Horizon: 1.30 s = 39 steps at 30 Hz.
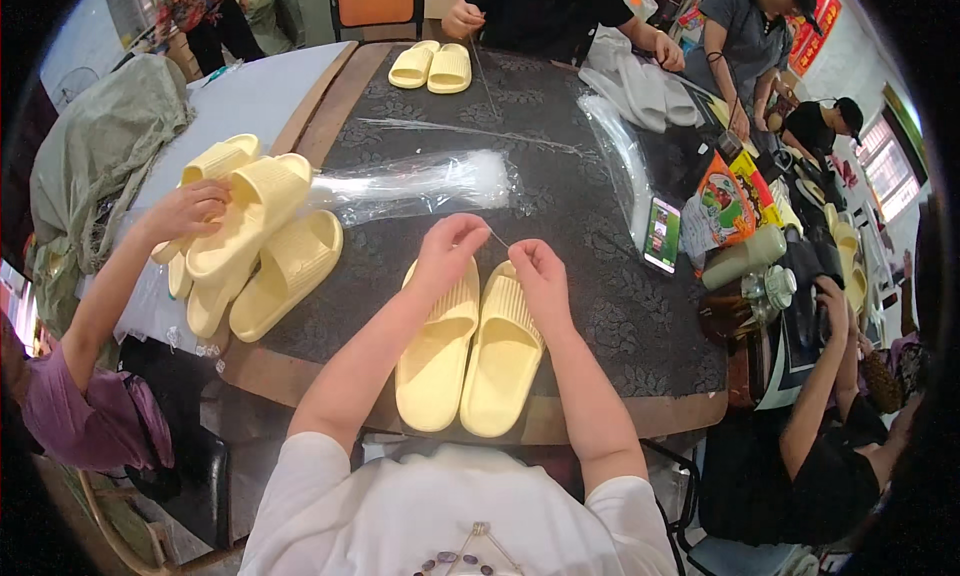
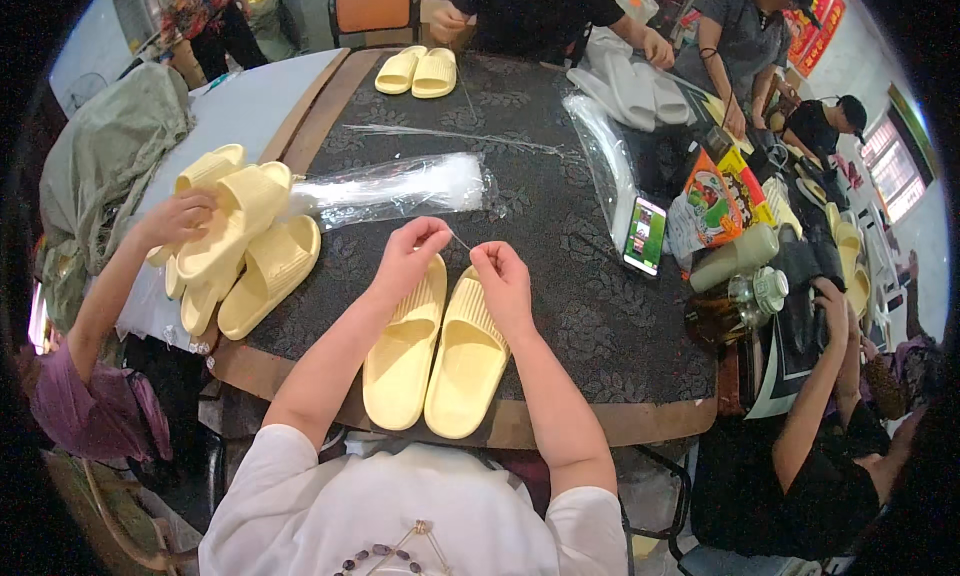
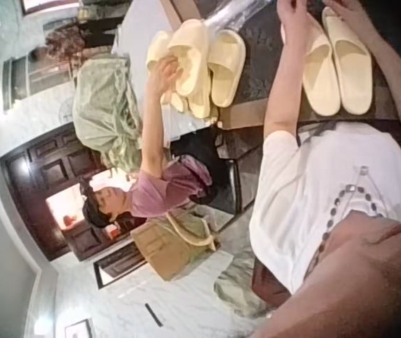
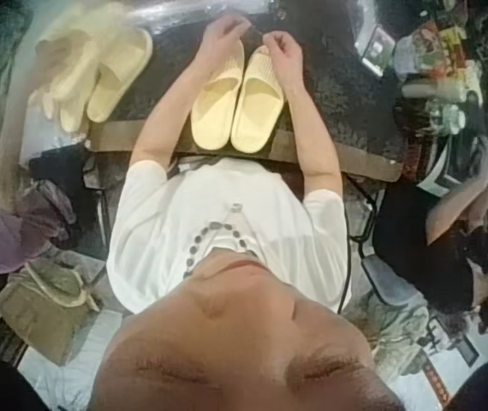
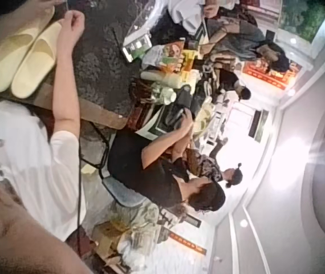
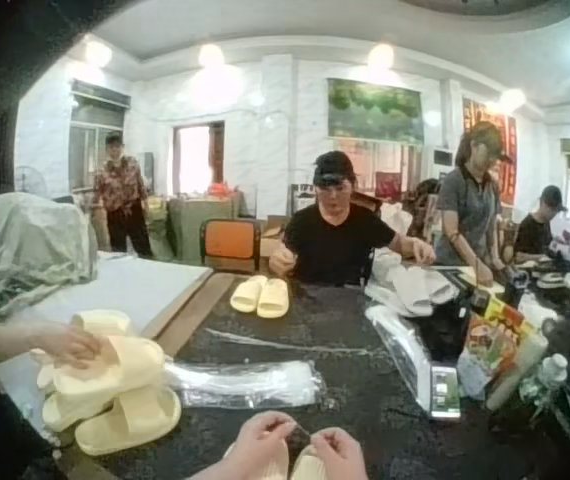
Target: The person ties pairs of slippers together by threading and securing fasteners through white, black, and yellow slippers by hand.
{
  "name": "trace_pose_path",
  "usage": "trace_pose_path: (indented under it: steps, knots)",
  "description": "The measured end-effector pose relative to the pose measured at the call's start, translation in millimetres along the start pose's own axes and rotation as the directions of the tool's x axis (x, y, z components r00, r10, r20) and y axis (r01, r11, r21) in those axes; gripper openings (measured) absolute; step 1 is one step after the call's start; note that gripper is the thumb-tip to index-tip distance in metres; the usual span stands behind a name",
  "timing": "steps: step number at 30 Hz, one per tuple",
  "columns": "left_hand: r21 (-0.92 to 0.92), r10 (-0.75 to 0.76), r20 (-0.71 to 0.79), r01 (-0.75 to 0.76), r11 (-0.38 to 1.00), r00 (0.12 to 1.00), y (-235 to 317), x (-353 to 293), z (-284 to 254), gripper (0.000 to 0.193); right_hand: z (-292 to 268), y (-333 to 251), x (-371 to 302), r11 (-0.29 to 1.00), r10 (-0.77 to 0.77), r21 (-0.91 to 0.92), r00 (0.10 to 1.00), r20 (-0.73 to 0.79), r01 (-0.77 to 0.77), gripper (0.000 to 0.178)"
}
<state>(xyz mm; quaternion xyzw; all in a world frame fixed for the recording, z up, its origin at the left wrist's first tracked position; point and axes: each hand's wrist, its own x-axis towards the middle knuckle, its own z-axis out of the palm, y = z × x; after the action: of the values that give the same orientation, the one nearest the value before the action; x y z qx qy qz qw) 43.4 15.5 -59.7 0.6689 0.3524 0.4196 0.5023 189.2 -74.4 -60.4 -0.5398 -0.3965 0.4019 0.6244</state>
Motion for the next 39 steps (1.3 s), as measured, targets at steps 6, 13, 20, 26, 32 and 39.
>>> trace_pose_path:
  steps: [6,13,20,26,32,39]
  knots:
    - [0.259,0.157,0.103,-0.179,0.949,0.982,9.1,-6.5,-1.9,0.017,1.6,-3.1,0.3,0.994,-0.064,-0.093,0.998,-0.013,0.063,0.013]
    - [0.276,0.350,0.192,-0.393,0.877,0.917,0.1,-6.5,1.1,0.019,-0.9,-1.8,-3.7,0.998,-0.003,-0.063,1.000,0.024,0.004,0.012]
    - [0.154,0.219,-0.087,-0.204,0.967,0.972,8.3,-9.9,-3.6,0.018,4.4,-4.1,-5.1,0.998,0.008,-0.063,0.999,0.040,-0.006,0.012]
    - [0.137,0.219,-0.140,-0.200,0.970,0.966,10.2,-8.6,2.0,0.020,-0.1,-5.1,-3.3,0.998,0.055,-0.030,0.998,-0.014,-0.055,0.012]
    - [0.122,0.116,0.043,-0.121,0.985,0.992,11.3,-7.4,-1.2,0.023,0.5,-4.5,-1.0,0.998,0.011,-0.065,0.999,0.041,-0.008,0.010]
    - [-0.123,-0.087,-0.027,0.083,0.989,0.996,2.3,-2.9,-10.2,0.019,3.3,-2.3,-3.0,1.000,-0.009,-0.011,1.000,0.006,0.009,0.011]
